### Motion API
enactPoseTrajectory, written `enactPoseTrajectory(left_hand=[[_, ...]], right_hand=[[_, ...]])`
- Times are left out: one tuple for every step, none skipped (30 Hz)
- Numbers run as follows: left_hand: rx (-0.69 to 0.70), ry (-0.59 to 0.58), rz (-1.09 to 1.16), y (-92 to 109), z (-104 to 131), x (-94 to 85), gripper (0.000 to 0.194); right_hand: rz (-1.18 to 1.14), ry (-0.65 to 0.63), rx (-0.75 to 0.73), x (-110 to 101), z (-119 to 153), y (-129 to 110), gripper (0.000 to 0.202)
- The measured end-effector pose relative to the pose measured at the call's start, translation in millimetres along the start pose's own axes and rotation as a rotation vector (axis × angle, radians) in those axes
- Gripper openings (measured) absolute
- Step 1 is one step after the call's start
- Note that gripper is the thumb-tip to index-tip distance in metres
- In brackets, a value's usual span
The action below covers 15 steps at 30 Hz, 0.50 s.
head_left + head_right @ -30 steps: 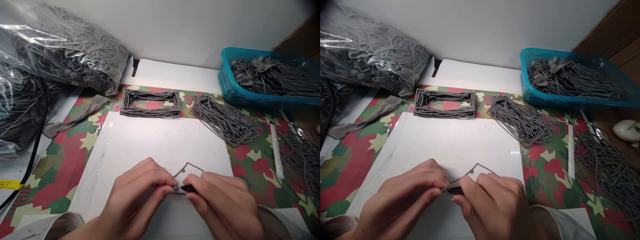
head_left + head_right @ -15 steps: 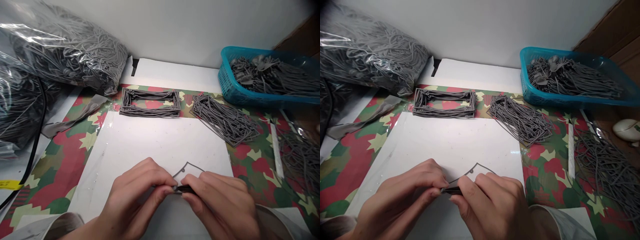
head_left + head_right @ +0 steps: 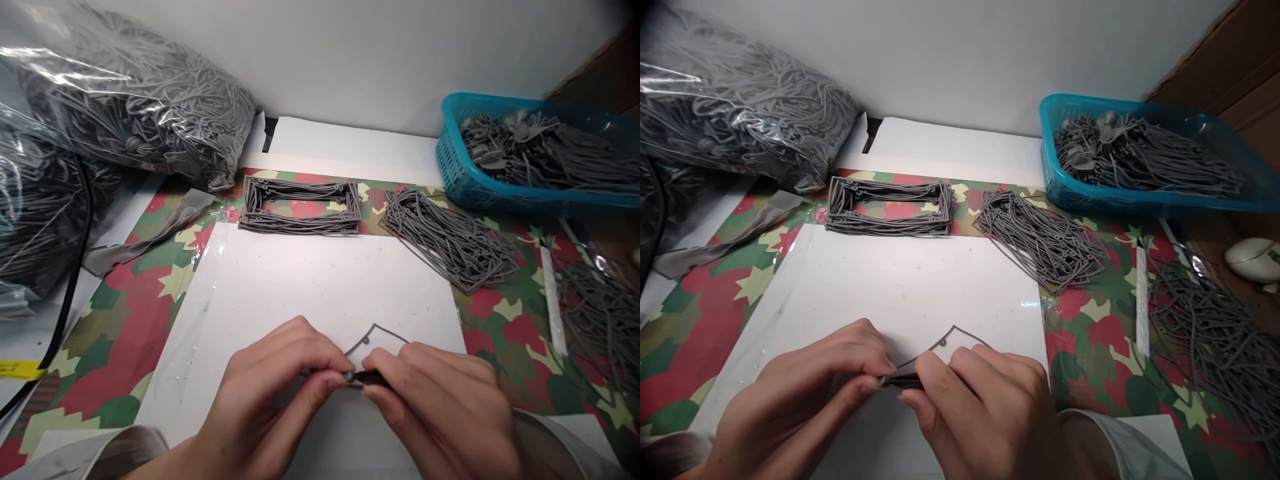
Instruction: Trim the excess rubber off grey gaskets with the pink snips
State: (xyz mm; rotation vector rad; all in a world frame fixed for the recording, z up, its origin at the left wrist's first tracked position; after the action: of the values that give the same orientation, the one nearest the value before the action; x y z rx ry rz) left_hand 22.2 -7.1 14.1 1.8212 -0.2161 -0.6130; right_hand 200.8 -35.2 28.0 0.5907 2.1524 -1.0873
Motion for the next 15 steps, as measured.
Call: enactPoseTrajectory(left_hand=[[-0.002,-0.001,0.006,-0.7,0.4,0.0,0.022],[-0.007,-0.004,0.009,-1.5,0.7,0.1,0.022],[-0.009,-0.006,0.013,-2.3,0.8,0.4,0.023],[-0.014,-0.009,0.018,-3.0,0.8,0.7,0.023],[-0.014,-0.013,0.022,-3.5,0.8,1.0,0.024],[-0.013,-0.013,0.023,-3.8,0.6,1.1,0.024],[-0.016,-0.017,0.024,-3.8,0.5,1.3,0.024],[-0.020,-0.019,0.025,-3.6,0.4,1.3,0.024],[-0.018,-0.016,0.029,-3.1,0.4,1.0,0.023],[-0.016,-0.011,0.034,-2.5,0.6,0.7,0.023],[-0.012,-0.007,0.039,-1.9,0.9,0.3,0.023],[-0.011,-0.002,0.045,-1.5,1.4,0.0,0.023],[-0.011,-0.002,0.051,-1.1,1.8,-0.2,0.023],[-0.019,-0.005,0.054,-1.1,2.2,0.0,0.023],[-0.034,-0.010,0.057,-1.2,2.2,0.3,0.023]], right_hand=[[0.003,-0.001,0.002,-0.1,0.1,0.2,0.012],[0.004,-0.005,0.007,-0.1,0.3,0.4,0.012],[0.004,-0.005,0.010,-0.4,0.3,0.4,0.012],[0.004,-0.004,0.011,-0.6,0.3,0.4,0.013],[0.002,-0.002,0.009,-0.9,0.2,0.2,0.012],[0.001,-0.002,0.009,-1.2,0.0,0.0,0.012],[0.000,0.002,0.006,-1.4,-0.2,-0.4,0.012],[-0.002,-0.002,0.008,-1.3,-0.5,-0.7,0.013],[-0.005,-0.004,0.007,-1.1,-0.7,-1.0,0.012],[-0.007,-0.004,0.006,-0.7,-0.9,-1.2,0.013],[-0.009,-0.007,0.005,-0.2,-0.9,-1.3,0.013],[-0.009,-0.010,0.005,0.4,-0.7,-1.1,0.013],[-0.010,-0.008,0.001,0.8,-0.5,-0.9,0.013],[-0.009,-0.005,-0.003,1.1,-0.1,-0.6,0.013],[-0.008,0.003,-0.008,1.2,0.4,-0.2,0.013]])
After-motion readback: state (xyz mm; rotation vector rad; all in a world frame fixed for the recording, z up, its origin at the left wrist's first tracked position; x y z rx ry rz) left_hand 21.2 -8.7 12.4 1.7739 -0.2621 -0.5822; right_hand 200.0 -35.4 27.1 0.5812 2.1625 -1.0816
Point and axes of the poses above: each hand's wrist, its own z-axis away from the middle knuckle, its own x-axis out of the palm, y = z × x, the point moved 2 cm from there along -z, towards the middle knuckle, and after that the axes turned 2 degrees about y, right-handed, at the moved point
